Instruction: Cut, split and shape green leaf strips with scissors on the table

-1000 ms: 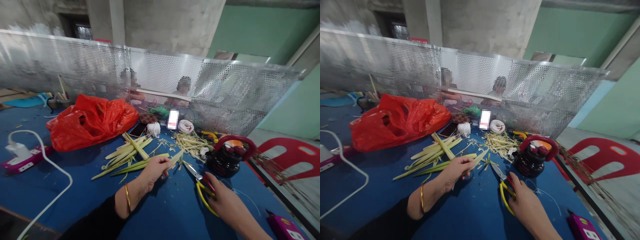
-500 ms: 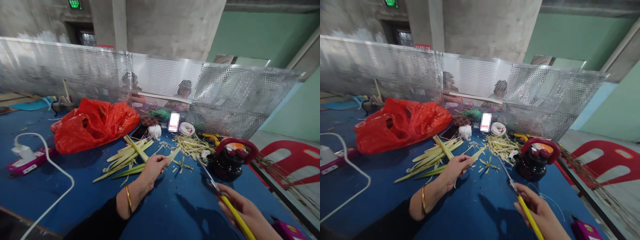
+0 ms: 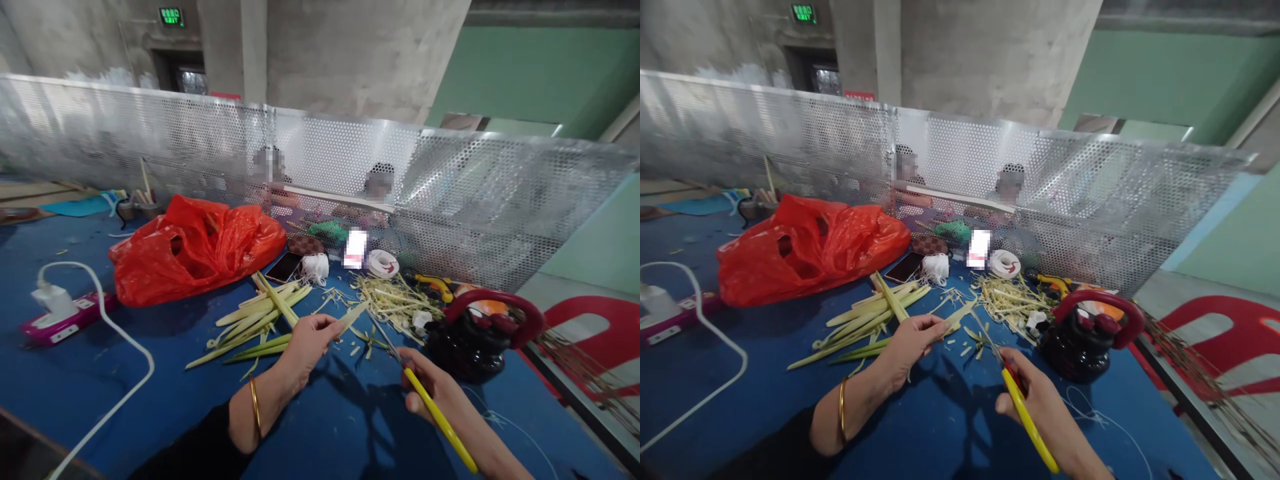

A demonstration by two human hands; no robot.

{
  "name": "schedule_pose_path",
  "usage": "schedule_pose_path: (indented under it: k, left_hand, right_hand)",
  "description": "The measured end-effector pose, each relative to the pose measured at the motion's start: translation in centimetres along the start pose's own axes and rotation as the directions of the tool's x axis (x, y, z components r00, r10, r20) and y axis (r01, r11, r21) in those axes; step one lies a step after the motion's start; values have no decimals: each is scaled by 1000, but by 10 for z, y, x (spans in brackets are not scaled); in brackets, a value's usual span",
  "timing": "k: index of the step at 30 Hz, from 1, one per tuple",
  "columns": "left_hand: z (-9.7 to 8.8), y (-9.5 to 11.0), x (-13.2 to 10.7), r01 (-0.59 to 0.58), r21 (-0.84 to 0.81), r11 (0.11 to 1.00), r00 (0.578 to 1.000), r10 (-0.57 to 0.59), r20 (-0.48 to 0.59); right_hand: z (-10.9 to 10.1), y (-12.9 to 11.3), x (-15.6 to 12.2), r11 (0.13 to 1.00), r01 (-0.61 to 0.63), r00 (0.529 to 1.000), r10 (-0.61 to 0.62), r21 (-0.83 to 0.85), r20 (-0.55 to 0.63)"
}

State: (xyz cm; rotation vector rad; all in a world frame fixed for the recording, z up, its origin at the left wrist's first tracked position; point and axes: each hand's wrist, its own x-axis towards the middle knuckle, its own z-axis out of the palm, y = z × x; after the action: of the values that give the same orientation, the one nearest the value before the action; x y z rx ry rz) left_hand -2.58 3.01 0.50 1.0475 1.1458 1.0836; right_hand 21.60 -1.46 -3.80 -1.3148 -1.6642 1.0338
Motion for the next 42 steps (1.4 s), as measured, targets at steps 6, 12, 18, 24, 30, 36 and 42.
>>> schedule_pose_path:
  k: [6,12,18,24,30,36,42]
  left_hand:
    - [4,-2,-3,-18,48,999,1000,18,-9]
    - [0,1,-1,-31,-13,999,995,30,-95]
    - [5,-2,-5,-38,101,994,999,36,24]
    - [8,-3,-5,-52,128,990,998,45,53]
    - [8,-5,-4,-45,114,992,997,38,66]
    - [4,-2,-2,65,-182,981,997,-72,-33]
    - [8,-4,-7,211,-431,878,977,-182,107]
  right_hand:
    - [1,-5,-2,999,-32,998,33,-34,50]
    - [-3,2,-4,995,-21,999,24,-93,36]
    - [0,-10,-4,997,-42,998,45,-65,53]
    - [3,-21,-1,994,-114,993,114,-5,20]
    - [5,-17,1,989,-148,986,148,8,-73]
    - [5,-13,-4,990,-75,972,98,116,-211]
    - [17,-27,-6,922,-158,955,234,354,-183]
